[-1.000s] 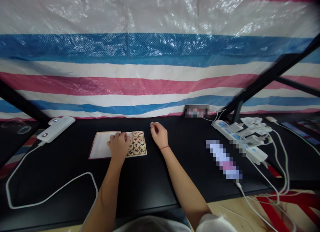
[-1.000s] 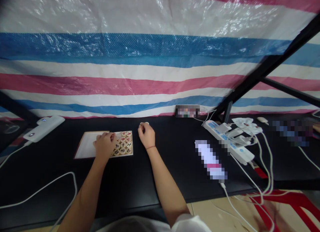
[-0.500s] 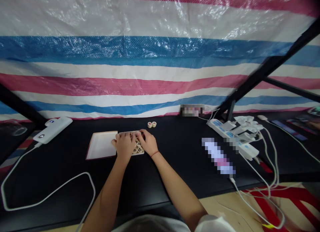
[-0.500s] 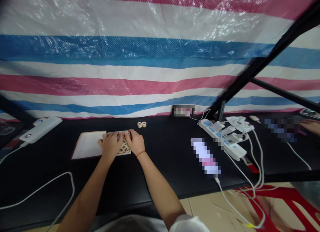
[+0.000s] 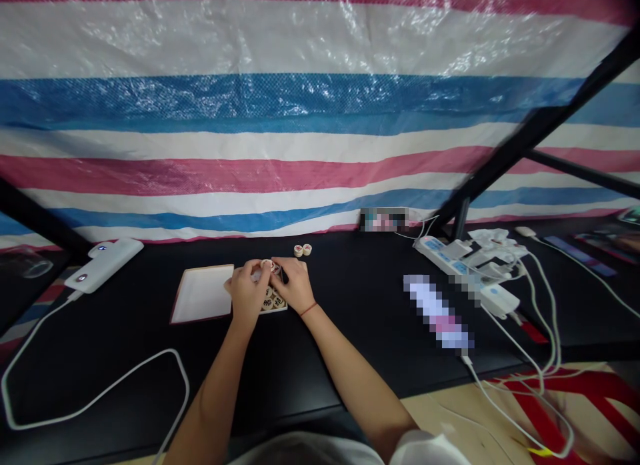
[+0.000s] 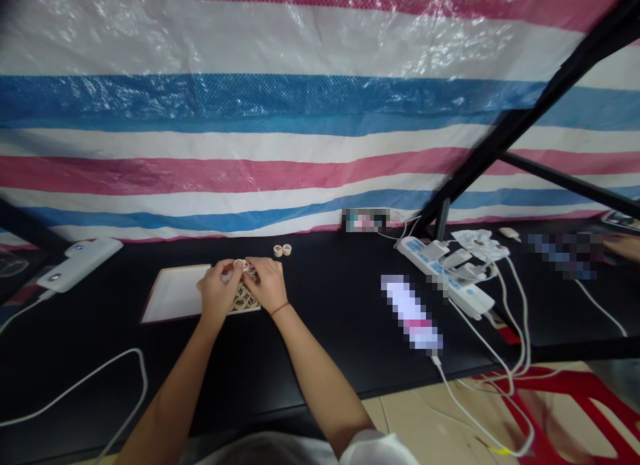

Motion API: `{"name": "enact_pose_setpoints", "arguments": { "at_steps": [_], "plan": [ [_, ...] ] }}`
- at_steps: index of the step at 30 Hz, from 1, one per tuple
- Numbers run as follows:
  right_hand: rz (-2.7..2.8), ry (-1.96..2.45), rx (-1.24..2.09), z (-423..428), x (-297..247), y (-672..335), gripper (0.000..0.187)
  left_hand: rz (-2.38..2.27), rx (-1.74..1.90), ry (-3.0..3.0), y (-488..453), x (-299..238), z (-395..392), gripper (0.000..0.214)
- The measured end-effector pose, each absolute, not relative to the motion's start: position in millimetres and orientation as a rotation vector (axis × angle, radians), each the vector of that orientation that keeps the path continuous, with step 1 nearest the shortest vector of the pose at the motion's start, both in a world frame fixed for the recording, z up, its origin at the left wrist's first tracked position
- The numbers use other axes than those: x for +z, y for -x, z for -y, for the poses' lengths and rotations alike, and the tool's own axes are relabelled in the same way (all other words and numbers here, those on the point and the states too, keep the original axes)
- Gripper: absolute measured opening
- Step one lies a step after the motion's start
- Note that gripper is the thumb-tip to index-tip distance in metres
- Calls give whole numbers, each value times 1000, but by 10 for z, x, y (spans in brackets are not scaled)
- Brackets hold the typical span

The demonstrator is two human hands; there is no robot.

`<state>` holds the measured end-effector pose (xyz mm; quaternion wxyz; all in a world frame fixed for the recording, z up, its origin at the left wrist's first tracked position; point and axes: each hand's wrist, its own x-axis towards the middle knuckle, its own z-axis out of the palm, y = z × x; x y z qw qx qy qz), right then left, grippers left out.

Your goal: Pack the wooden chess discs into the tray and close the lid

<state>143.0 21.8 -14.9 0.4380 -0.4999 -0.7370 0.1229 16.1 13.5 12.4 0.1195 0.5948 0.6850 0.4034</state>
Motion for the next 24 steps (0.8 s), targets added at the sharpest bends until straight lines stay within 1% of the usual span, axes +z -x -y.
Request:
{"name": "enact_pose_setpoints", "arguments": {
  "at_steps": [4, 7, 10, 13, 16, 19, 24],
  "plan": [
    [1808, 1160, 307, -233, -152, -1431, 26, -1863, 1223, -1726, -165, 93, -118, 25],
    [1731, 1147, 286, -276, -144, -1490, 25, -1700, 1366, -1617, -167, 54, -114, 29],
    [1520, 1232, 225, -375, -178, -1697, 24, -1517, 1588, -1347, -163, 30, -129, 33],
    [1286, 1411, 176, -500, -277, -2025, 22, -1367, 1703, -1142, -143, 20, -165, 36],
    [1227, 1649, 175, -589, -388, -2305, 18, -1384, 1732, -1043, -113, 3, -208, 33],
    [1264, 1833, 187, -616, -448, -2408, 15, -1434, 1700, -951, -89, -26, -243, 40],
    [1379, 1930, 173, -578, -445, -2342, 12, -1338, 1664, -883, -86, -42, -262, 50]
  ]
}}
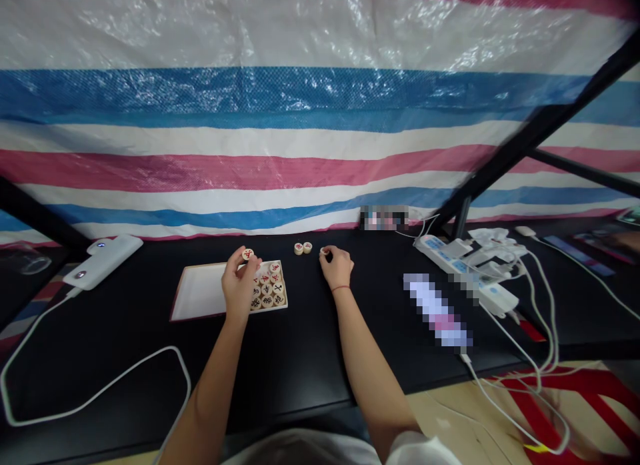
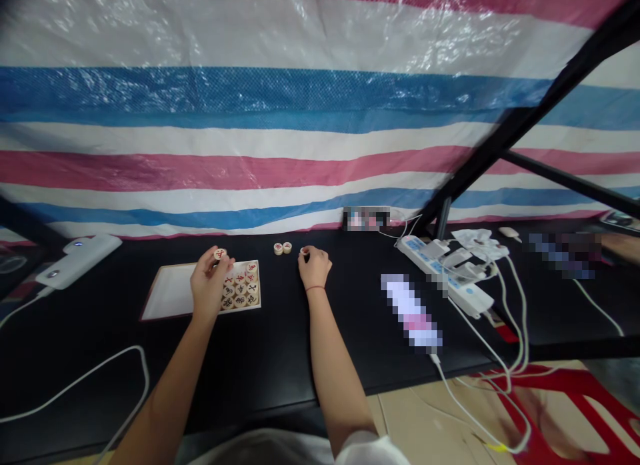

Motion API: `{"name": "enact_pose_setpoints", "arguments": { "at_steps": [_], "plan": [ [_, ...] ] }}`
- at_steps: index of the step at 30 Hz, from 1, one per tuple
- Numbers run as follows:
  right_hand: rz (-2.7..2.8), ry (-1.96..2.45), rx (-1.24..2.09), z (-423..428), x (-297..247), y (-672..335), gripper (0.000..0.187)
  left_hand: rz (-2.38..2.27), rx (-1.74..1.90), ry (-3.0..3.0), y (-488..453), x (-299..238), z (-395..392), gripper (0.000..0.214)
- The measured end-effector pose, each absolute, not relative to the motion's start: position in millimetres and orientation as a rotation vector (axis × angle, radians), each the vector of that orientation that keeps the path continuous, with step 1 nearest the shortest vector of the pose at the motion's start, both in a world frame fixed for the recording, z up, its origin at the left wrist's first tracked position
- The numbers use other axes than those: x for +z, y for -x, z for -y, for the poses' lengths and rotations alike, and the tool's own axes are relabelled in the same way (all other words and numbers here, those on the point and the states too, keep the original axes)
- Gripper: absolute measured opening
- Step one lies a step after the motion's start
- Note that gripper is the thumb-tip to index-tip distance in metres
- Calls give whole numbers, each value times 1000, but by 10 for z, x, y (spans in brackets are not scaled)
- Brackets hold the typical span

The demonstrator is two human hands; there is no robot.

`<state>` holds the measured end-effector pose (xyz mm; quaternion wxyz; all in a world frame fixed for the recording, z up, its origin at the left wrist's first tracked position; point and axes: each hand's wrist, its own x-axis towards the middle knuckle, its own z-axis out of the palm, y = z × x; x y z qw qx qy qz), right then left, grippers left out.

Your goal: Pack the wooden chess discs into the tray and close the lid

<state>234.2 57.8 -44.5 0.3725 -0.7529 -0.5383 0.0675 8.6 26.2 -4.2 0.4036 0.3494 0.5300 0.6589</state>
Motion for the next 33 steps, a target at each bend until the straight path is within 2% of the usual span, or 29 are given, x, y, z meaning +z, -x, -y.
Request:
{"name": "enact_pose_setpoints", "arguments": {
  "at_steps": [5, 9, 15, 25, 29, 33],
  "plan": [
    [1423, 1905, 171, -543, -392, -2275, 18, -1464, 1538, -1039, -91, -26, -227, 45],
    [1336, 1812, 132, -479, -231, -2130, 19, -1573, 1472, -1498, -100, -32, -177, 37],
    [1689, 1226, 617, -290, 19, -1758, 25, -1450, 1147, -2254, -129, -44, -138, 22],
    [1769, 1121, 662, -278, -34, -1735, 23, -1504, 1117, -2287, -164, -132, -151, 27],
    [1531, 1267, 626, -414, -139, -1955, 38, -1419, 1113, -2259, -175, -117, -152, 41],
    [1244, 1538, 416, -546, -307, -2320, 38, -1405, 1101, -2216, -170, -84, -139, 41]
  ]
}}
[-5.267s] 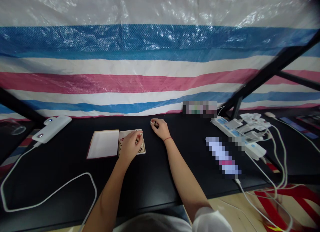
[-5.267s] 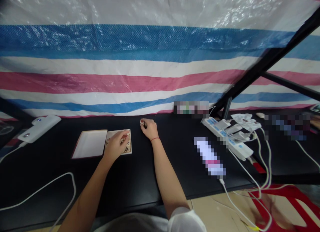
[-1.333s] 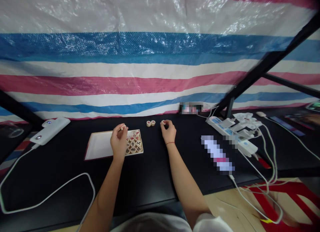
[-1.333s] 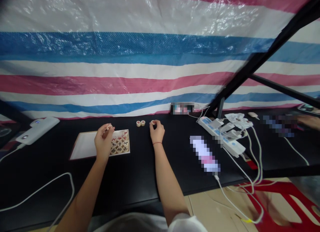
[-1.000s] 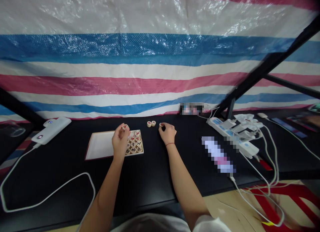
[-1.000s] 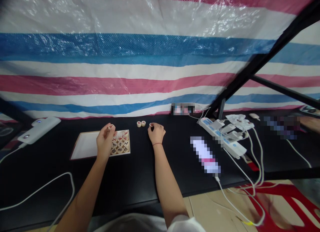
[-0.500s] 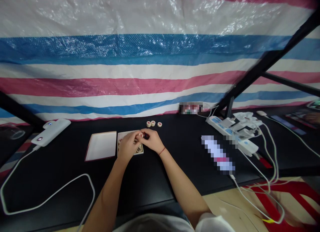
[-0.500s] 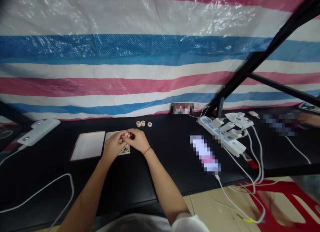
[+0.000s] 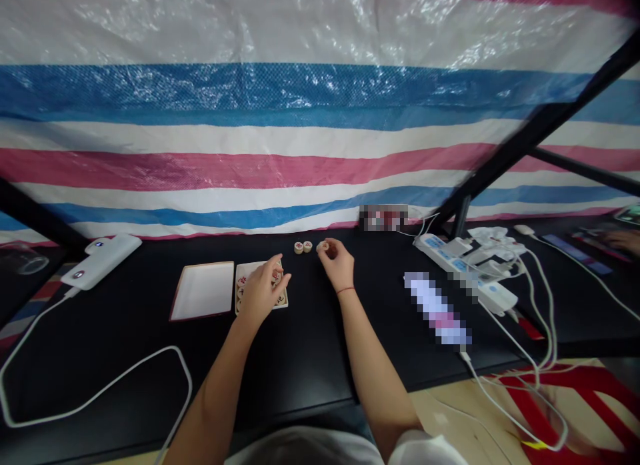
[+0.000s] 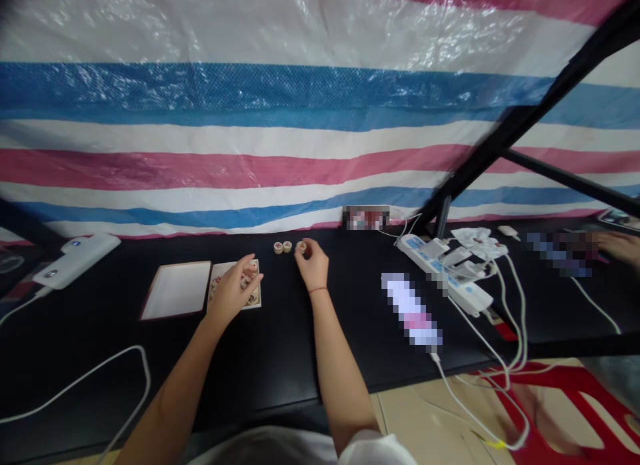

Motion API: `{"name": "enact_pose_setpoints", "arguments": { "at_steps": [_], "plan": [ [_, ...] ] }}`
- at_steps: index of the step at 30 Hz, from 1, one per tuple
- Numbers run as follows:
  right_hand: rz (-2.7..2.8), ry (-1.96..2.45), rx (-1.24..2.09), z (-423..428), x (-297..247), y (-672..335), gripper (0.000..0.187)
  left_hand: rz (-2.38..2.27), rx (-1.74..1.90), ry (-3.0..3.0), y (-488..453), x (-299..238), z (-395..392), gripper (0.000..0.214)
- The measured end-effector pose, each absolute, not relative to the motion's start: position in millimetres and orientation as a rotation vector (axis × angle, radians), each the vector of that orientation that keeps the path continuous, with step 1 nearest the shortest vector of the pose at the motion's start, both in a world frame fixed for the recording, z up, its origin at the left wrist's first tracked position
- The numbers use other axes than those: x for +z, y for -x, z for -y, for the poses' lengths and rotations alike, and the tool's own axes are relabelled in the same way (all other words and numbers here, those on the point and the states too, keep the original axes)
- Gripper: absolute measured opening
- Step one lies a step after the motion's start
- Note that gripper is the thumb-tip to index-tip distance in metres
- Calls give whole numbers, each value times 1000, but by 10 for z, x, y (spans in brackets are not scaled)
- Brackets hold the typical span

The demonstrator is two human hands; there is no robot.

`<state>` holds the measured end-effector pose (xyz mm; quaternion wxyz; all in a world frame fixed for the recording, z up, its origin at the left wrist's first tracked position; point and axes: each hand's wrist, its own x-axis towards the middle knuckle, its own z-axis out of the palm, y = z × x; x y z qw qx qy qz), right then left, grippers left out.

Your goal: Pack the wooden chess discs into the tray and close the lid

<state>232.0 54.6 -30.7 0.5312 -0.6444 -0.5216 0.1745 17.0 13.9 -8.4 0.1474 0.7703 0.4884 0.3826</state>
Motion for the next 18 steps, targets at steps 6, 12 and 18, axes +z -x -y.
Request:
{"name": "enact_pose_setpoints", "arguments": {
  "at_steps": [6, 12, 18],
  "plan": [
    [1399, 1697, 214, -636, -477, -2552, 37, -1365, 1093, -2214, -184, -91, -132, 39],
    [1618, 1679, 124, -675, -524, -2466, 27, -1344, 1102, -2192, -181, -93, -130, 38],
    [1652, 1730, 98, -681, -500, -2466, 18, -1386, 1079, -2193, -162, -92, -138, 36]
  ]
}}
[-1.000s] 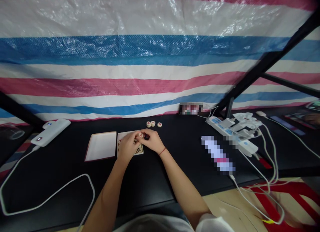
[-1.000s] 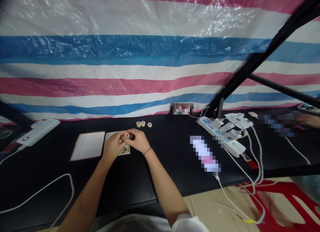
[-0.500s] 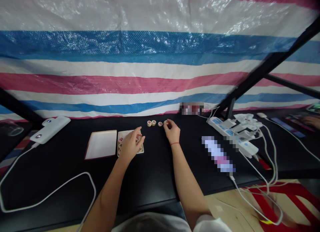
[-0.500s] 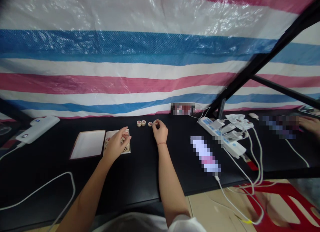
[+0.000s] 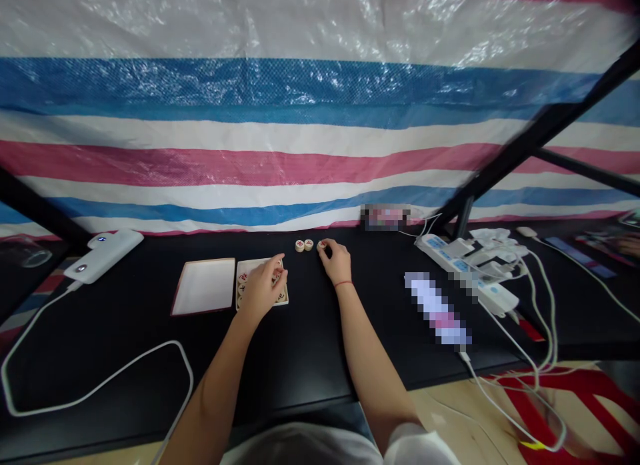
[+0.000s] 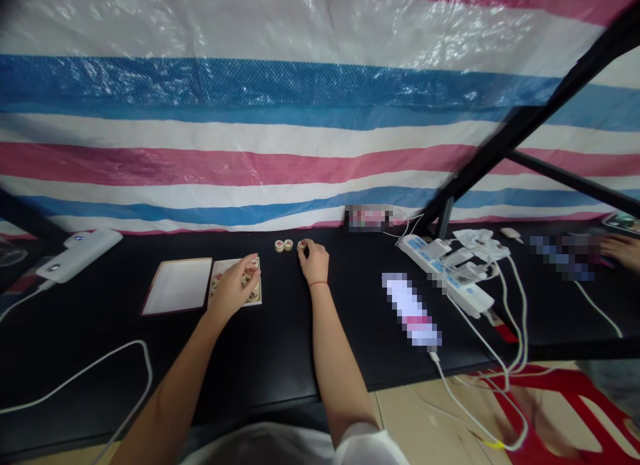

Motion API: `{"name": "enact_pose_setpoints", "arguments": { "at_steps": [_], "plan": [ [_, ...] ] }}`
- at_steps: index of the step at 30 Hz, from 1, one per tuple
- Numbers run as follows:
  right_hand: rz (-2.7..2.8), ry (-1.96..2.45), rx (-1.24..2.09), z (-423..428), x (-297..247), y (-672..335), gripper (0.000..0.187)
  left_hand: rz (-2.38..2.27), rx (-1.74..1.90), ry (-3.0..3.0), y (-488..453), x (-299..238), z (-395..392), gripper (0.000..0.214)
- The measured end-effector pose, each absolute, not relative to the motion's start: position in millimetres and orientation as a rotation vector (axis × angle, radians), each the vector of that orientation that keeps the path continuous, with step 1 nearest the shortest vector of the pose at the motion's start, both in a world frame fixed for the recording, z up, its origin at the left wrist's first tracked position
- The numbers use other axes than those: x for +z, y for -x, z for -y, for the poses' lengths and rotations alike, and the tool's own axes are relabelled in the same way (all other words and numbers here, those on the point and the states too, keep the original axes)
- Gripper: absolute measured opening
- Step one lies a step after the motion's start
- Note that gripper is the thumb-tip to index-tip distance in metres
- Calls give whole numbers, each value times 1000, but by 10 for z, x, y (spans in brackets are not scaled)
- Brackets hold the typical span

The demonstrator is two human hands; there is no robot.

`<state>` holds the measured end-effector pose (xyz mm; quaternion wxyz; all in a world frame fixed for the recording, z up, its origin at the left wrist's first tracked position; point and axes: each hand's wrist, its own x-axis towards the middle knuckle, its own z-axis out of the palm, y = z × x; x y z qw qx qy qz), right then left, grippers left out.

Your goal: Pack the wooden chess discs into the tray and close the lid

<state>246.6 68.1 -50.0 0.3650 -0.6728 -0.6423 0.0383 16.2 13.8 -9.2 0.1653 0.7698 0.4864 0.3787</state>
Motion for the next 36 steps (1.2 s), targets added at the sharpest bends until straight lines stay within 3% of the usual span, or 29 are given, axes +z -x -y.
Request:
{"name": "enact_pose_setpoints", "arguments": {
  "at_steps": [12, 17, 24, 36],
  "plan": [
    [1706, 1664, 133, -704, -509, -2441, 21, -1482, 1066, -2184, -98, -18, -152, 26],
    [1598, 1578, 3, -599, -321, -2265, 29, -1941, 967, -2124, -67, 18, -158, 25],
    [1710, 1571, 566, -336, -121, -1632, 29, -2225, 764, -2143, -227, 51, -165, 33],
    [1722, 1501, 670, -283, -128, -1533, 23, -2141, 652, -2172, -333, -10, -158, 34]
  ]
}}
